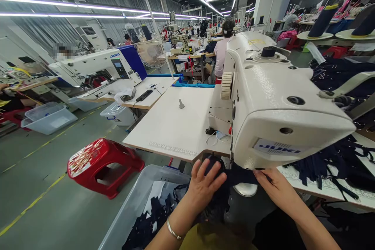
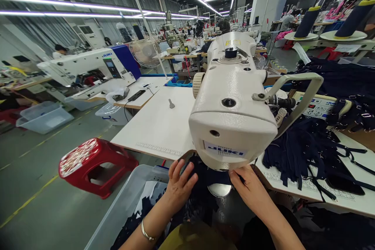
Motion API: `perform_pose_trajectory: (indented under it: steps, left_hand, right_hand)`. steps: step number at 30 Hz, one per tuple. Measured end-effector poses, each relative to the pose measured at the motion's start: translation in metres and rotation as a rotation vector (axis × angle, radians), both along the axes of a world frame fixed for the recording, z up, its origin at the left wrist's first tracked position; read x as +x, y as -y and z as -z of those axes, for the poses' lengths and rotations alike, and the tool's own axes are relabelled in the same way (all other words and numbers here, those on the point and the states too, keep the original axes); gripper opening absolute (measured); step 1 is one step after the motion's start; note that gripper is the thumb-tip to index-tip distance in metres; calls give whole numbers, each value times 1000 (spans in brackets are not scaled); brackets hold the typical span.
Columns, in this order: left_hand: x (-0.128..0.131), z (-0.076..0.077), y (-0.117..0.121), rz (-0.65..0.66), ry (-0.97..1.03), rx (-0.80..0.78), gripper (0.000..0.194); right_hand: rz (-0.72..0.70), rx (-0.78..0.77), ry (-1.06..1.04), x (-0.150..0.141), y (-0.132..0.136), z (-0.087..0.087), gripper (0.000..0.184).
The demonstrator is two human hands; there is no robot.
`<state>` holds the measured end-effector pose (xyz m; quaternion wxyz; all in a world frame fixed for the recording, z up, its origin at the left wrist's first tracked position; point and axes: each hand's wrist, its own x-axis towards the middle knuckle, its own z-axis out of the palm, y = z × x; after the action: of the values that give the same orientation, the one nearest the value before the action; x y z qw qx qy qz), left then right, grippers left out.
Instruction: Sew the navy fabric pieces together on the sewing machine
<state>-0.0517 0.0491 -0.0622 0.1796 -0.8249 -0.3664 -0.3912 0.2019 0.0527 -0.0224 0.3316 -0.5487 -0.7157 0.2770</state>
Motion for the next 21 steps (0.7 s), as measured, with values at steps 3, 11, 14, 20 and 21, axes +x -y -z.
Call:
perform_pose_trajectory:
  steps: [3, 11, 14, 20, 21]
  left_hand:
    - [-3, -11, 3, 40, -166, 47, 65]
    - [11, -21, -3, -284, -228, -97, 47]
    - [17, -10, -1, -296, -177, -122, 61]
    - [16, -4, 10, -2, -225, 132, 67]
    - [15, -10, 11, 31, -270, 130, 60]
  right_hand:
    - [-14, 5, -2, 1, -1, 2, 37]
    - [0, -26, 18, 1, 0, -2, 40]
    - [-4, -36, 26, 2, -1, -2, 41]
    - [-13, -38, 26, 1, -1, -4, 38]
    - [-6, -32, 25, 0, 0, -5, 38]
